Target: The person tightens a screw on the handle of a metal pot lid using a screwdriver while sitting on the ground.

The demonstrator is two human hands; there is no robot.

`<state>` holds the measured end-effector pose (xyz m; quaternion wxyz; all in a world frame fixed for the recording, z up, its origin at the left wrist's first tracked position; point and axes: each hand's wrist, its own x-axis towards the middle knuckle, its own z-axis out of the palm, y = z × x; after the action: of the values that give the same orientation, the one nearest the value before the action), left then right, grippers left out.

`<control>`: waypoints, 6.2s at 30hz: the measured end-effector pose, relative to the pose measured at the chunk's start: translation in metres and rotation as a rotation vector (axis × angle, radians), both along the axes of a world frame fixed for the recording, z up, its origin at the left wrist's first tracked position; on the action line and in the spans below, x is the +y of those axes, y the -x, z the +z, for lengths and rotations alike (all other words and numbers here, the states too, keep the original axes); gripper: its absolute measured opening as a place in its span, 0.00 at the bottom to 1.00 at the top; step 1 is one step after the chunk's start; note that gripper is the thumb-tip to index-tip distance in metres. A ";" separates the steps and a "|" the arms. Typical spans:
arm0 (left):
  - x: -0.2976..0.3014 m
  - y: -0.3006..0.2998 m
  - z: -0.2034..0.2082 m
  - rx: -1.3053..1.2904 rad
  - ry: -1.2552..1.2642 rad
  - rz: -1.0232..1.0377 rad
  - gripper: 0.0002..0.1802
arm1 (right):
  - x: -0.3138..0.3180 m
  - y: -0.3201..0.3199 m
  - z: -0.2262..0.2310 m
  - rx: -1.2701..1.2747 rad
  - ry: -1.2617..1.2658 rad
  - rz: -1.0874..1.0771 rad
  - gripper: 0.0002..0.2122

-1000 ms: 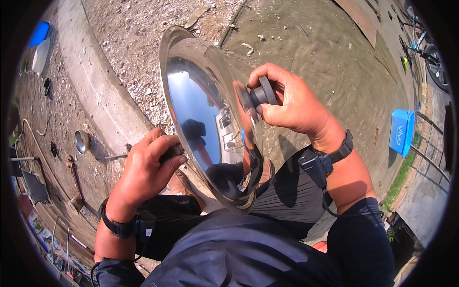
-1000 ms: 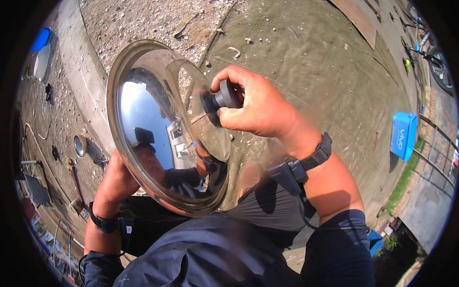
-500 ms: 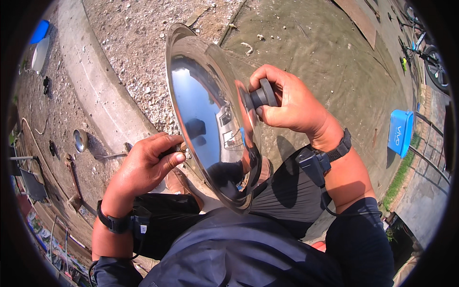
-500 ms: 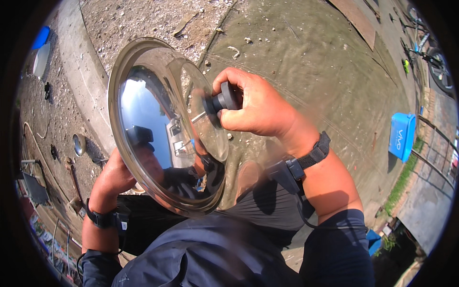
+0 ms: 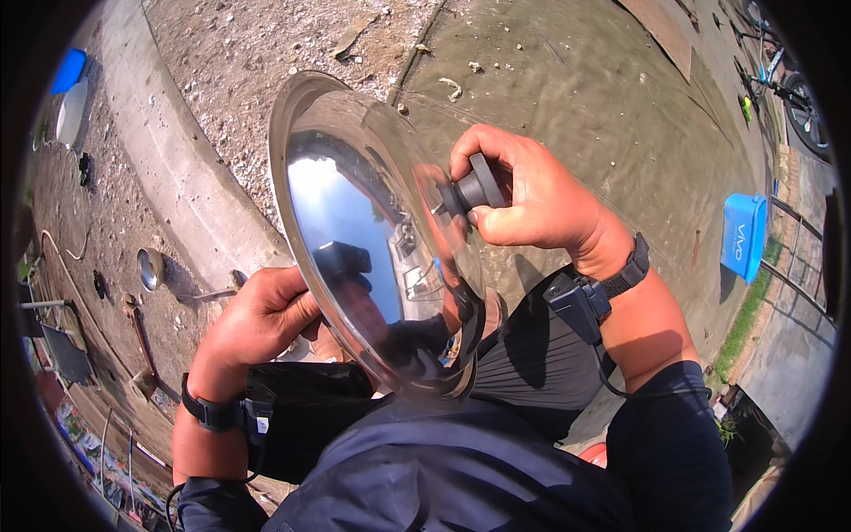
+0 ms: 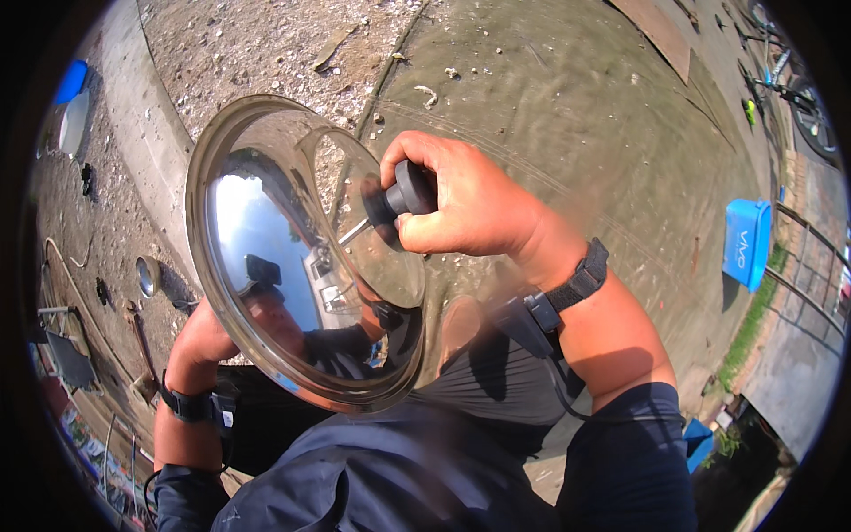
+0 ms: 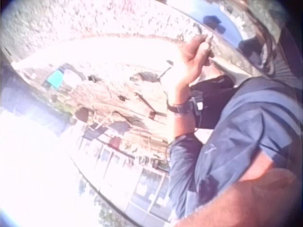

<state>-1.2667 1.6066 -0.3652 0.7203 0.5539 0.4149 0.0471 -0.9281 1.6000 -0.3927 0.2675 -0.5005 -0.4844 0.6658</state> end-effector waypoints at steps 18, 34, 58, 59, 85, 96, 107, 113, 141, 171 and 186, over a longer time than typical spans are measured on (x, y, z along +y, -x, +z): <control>0.001 -0.005 -0.003 0.028 0.165 0.023 0.17 | -0.003 0.001 0.001 0.077 0.056 -0.017 0.15; -0.006 0.008 -0.022 -0.207 0.371 0.001 0.12 | 0.002 0.001 0.004 0.058 0.000 -0.041 0.16; -0.009 -0.007 -0.008 -0.041 -0.307 -0.092 0.19 | 0.000 0.004 -0.008 0.029 -0.013 -0.006 0.15; -0.009 -0.006 -0.010 0.035 -0.307 -0.108 0.21 | 0.002 0.004 -0.007 0.013 0.000 -0.020 0.15; -0.010 -0.014 -0.006 0.110 -0.428 -0.061 0.17 | -0.004 0.000 -0.018 0.150 0.078 -0.161 0.18; -0.013 -0.009 -0.003 0.232 -0.803 -0.039 0.16 | -0.002 -0.001 -0.017 0.223 0.153 -0.235 0.27; -0.014 -0.007 -0.002 0.225 -0.979 -0.007 0.19 | 0.001 0.002 -0.012 0.224 0.242 -0.173 0.35; -0.015 -0.003 -0.001 0.220 -1.037 0.000 0.20 | -0.001 0.006 -0.015 0.303 0.280 -0.196 0.32; 0.002 -0.004 0.022 0.073 0.155 0.044 0.16 | -0.008 -0.003 -0.009 0.123 -0.059 -0.086 0.17; -0.027 -0.007 -0.007 0.039 -0.540 0.007 0.12 | -0.007 0.003 -0.008 0.311 -0.036 -0.405 0.21; -0.034 -0.019 -0.010 -0.012 -0.584 0.064 0.15 | -0.008 0.012 0.000 0.359 0.001 -0.505 0.21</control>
<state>-1.2477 1.5722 -0.3754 0.5311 0.7241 0.3966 0.1905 -0.9405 1.5918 -0.3929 0.5054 -0.4796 -0.2897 0.6562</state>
